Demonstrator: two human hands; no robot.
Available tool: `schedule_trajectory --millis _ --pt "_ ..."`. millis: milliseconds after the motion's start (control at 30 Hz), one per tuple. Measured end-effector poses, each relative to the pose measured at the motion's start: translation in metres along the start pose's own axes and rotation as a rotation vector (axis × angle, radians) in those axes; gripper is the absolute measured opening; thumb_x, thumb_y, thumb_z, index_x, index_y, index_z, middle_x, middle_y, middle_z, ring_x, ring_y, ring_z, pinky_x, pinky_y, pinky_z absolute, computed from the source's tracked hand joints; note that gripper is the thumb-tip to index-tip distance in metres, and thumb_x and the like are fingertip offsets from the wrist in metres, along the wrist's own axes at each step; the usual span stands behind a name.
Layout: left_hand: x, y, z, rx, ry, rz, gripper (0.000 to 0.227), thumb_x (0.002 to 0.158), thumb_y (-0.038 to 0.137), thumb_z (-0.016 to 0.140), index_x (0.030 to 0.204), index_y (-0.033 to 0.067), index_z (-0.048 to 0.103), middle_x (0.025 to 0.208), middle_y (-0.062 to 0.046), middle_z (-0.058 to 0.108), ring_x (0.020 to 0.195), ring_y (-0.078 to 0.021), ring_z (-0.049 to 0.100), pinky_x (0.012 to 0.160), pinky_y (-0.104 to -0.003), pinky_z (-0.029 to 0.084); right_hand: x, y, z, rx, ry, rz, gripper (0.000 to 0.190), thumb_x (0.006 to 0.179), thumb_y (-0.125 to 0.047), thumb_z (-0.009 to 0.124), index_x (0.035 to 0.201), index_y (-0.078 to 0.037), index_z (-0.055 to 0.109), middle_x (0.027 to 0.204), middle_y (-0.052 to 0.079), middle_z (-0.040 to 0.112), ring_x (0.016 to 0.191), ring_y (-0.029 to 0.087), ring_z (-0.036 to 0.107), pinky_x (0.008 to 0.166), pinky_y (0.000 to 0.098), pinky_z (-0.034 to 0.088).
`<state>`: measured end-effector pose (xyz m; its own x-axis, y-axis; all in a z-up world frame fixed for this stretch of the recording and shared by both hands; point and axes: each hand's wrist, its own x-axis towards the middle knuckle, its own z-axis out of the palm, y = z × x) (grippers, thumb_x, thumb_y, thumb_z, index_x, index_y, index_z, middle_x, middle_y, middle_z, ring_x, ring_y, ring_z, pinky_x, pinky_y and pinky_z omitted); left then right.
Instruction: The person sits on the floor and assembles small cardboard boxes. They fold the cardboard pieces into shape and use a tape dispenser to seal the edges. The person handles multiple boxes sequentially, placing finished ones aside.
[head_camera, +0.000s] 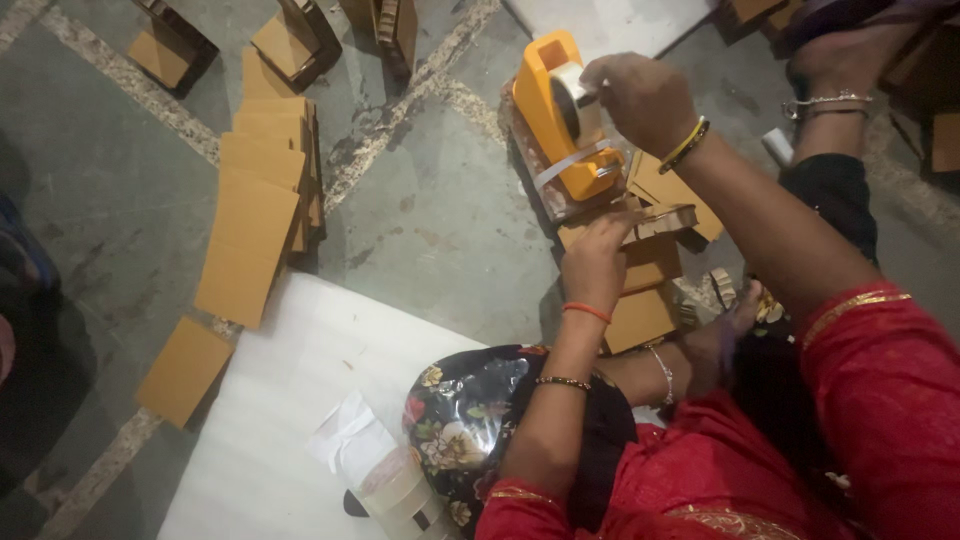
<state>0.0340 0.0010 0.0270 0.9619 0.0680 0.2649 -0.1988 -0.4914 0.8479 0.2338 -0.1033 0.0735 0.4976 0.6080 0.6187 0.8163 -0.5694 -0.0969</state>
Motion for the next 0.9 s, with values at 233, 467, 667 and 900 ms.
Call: schedule_trajectory --millis 233,467,667,900 --pt "0.000 -0.003 0.004 -0.023 0.020 -0.010 0.053 0.078 -0.010 0.058 0.118 0.0218 0.070 0.116 -0.002 0.072 0.105 -0.0277 0.070 0.089 -0.039 0.057 0.001 -0.003 0.001 0.338 -0.050 0.338 0.019 0.122 -0.022 0.053 0.115 -0.005 0.052 0.097 0.007 0.073 0.082 0.026 0.075 0.069 0.0351 0.056" --pt "-0.005 -0.013 0.020 0.019 -0.062 -0.031 0.048 0.080 -0.005 0.061 0.120 0.0206 0.070 0.115 -0.005 0.072 0.100 -0.0303 0.070 0.085 -0.041 0.057 0.010 -0.005 0.045 0.155 0.229 0.416 0.017 0.119 -0.024 0.048 0.113 -0.008 0.049 0.084 0.011 0.065 0.073 0.033 0.070 0.063 0.0424 0.053" --pt "-0.008 -0.013 0.019 0.004 -0.092 -0.074 0.048 0.086 -0.005 0.055 0.122 0.0225 0.071 0.117 -0.005 0.072 0.101 -0.0307 0.071 0.086 -0.041 0.057 0.012 -0.002 0.050 0.040 0.185 0.321 0.011 0.117 -0.018 0.054 0.115 -0.008 0.048 0.090 0.016 0.063 0.078 0.041 0.065 0.066 0.0489 0.051" --pt "-0.002 -0.007 0.013 0.038 -0.100 -0.060 0.050 0.078 -0.003 0.065 0.122 0.0196 0.070 0.121 -0.007 0.071 0.106 -0.0308 0.069 0.088 -0.041 0.056 -0.006 0.000 0.046 0.056 0.111 0.233 0.006 0.117 -0.012 0.052 0.116 -0.007 0.049 0.101 0.018 0.060 0.085 0.043 0.065 0.070 0.0488 0.053"
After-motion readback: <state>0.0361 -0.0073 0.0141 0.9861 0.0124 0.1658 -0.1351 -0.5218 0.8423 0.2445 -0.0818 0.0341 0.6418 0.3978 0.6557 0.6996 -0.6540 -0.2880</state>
